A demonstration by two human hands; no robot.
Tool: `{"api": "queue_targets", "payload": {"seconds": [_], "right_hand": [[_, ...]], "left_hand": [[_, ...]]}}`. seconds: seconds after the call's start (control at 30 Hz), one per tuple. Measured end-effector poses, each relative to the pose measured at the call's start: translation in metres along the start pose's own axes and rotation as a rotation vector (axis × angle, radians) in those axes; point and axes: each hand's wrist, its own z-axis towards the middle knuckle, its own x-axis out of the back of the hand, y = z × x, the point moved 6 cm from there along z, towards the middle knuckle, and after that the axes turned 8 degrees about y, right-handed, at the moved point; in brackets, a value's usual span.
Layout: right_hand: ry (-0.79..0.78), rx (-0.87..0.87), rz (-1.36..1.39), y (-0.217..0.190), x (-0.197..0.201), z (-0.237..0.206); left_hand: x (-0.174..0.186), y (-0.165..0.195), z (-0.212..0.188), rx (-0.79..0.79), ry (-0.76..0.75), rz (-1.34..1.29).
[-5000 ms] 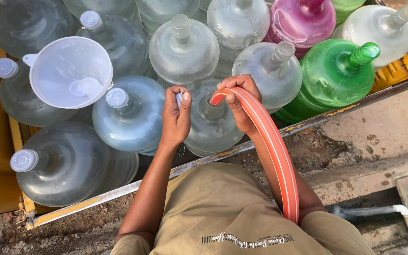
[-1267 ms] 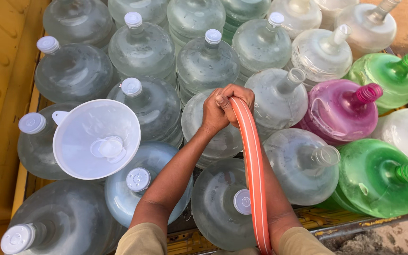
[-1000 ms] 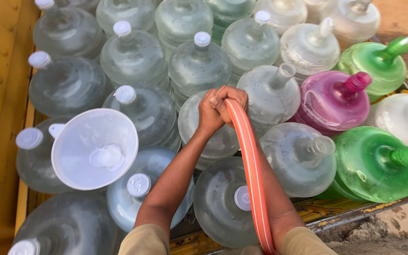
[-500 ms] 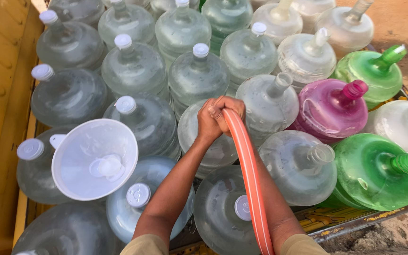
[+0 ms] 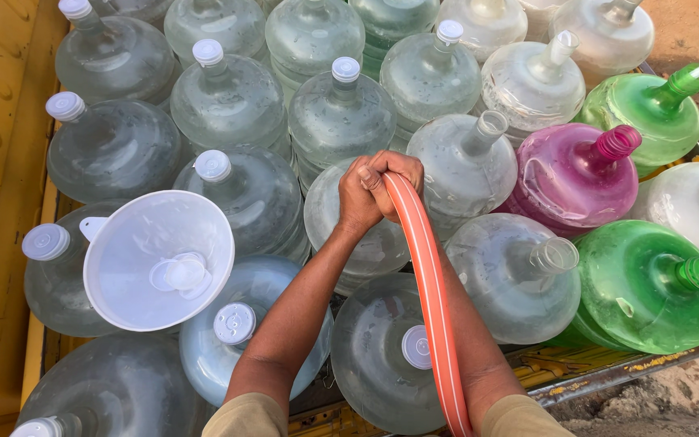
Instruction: The person sits on the edge of a truck bed loaded with empty water dispenser jugs and holds an orange hose, filling the jugs with water. They occasionally reposition the hose and touch a jug cap while the water flows.
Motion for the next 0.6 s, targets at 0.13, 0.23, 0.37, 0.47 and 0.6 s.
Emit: {"api": "queue_targets", "payload": {"seconds": [0.13,0.23,0.37,0.47,0.6], "right_hand": [[0.000,-0.003,0.005,0.0011,-0.0007,-0.0005],[0.002,-0.017,0.031,0.0012,-0.0020,-0.0008],[0.004,-0.011,0.029,0.0000,-0.0025,-0.0006],[0.008,-0.006,0.031,-0.0005,-0.0018,-0.0007],[0.014,-0.008,0.035,-0.0007,-0.0012,-0.0020]], "left_hand": [[-0.0004,-0.0012,-0.0010,0.008,0.002,-0.005],[0.0003,-0.0019,-0.0009,0.028,-0.001,-0.018],[0.0016,0.0006,-0.0003,0.010,0.000,-0.011],[0.0011,0.0004,-0.0001,0.028,-0.005,-0.026],[0.0003,0.0008,-0.0020,0.008,-0.002,-0.024]]}}
